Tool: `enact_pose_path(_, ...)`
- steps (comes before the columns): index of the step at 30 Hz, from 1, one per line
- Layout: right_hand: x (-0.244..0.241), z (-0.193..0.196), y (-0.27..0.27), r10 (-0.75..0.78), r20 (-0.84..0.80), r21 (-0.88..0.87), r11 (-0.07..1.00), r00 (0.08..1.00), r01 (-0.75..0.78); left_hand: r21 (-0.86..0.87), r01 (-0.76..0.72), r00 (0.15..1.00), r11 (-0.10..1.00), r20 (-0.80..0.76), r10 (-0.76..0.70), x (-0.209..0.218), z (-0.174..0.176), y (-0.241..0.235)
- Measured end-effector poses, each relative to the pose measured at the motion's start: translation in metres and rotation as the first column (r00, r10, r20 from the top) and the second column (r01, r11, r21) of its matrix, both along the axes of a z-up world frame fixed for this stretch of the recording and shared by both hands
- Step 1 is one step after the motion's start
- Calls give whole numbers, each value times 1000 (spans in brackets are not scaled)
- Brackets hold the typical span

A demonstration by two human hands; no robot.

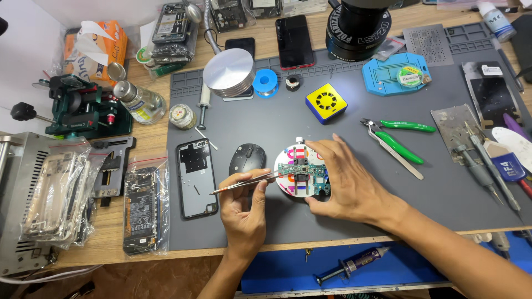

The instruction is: The person uses a hot air gun to heat a small circuit board held by tweezers, then sets the tool down. They continue to manipulate the board with tweezers and a small metal tool, adjusting components on the board's surface.

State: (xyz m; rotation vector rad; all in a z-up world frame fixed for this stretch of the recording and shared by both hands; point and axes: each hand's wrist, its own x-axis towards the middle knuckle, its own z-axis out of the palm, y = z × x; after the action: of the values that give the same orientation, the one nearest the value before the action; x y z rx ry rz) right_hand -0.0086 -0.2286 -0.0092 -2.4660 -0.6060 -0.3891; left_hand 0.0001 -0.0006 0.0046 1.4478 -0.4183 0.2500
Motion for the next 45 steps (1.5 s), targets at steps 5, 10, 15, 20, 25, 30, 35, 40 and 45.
enact_pose_path(5, -1, 1, -2, -41, -40, -47, 998, 998, 39, -19, -15, 999, 1000, -31, 15, -2, -2, 1)
enact_pose_path(10, 3, -4, 4, -54, -34, -14, 998, 998, 54, -31, -26, 999, 999, -39, 25, -1, -1, 0)
enact_pose_path(15, -2, -12, 2, -203, 26, -93, 974, 979, 205, -15, -42, 999, 999, -28, 41, -2, 0, 2)
enact_pose_path(20, 2, 14, -8, -10, -42, -133, 991, 999, 5, -45, -49, 998, 998, -41, 47, -3, -1, 2)
enact_pose_path(25, 16, 21, -2, 116, -38, -233, 965, 993, -122, -32, -74, 997, 997, -39, 73, -2, 1, 1)
enact_pose_path(30, 20, 19, 16, 35, 3, -256, 966, 999, -33, -39, -93, 996, 995, -20, 92, 0, 1, 2)
enact_pose_path(35, 13, 17, 17, -230, 115, -307, 917, 966, 255, -51, -99, 995, 994, -27, 98, 0, -2, 1)
enact_pose_path(40, 20, 53, -19, 94, -340, -203, 964, 936, -171, -68, -95, 995, 993, -40, 93, 0, -1, 1)
enact_pose_path(45, 36, 55, -30, 157, -512, -101, 965, 844, -241, -55, -95, 995, 994, -29, 93, 0, 2, 0)
